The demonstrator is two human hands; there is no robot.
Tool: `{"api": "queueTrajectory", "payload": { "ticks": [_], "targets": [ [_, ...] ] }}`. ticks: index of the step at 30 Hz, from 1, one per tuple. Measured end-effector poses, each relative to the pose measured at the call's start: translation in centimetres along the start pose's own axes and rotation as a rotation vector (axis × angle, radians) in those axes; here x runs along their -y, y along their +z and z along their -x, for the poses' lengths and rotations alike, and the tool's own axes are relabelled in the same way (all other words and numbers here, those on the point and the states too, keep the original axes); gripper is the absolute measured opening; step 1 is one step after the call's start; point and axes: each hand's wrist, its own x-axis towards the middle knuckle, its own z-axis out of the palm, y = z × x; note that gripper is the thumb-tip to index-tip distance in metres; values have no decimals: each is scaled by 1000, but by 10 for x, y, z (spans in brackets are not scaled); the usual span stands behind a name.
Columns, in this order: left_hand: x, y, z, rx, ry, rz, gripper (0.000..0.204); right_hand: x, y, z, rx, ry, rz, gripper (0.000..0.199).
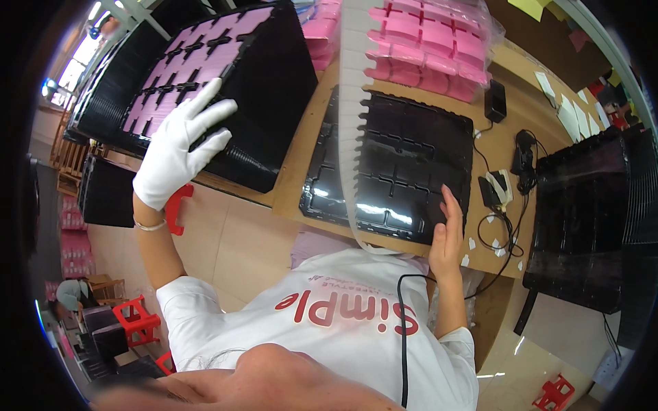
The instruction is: The person places pink plastic inserts into black plastic trays and peels off a white protective film from the tray surface. This cycle is performed multiple times on the same tray throughout the clip.
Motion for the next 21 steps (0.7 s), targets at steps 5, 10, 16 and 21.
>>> {"api": "queueTrajectory", "payload": {
  "ticks": [5,10,16,21],
  "targets": [
    [-72,56,15,-329,104,155,54,-2,18,-8,38,119,-174,34],
    [-170,178,29,363,-570,929,43,-2,57,-18,273,129,-230,30],
    [-162,196,30,-26,-1001,1590,29,2,79,-7,435,438,-536,25],
    [-132,195,26,-321,-1064,1584,25,8,82,-9,470,514,-481,18]
  ]
}}
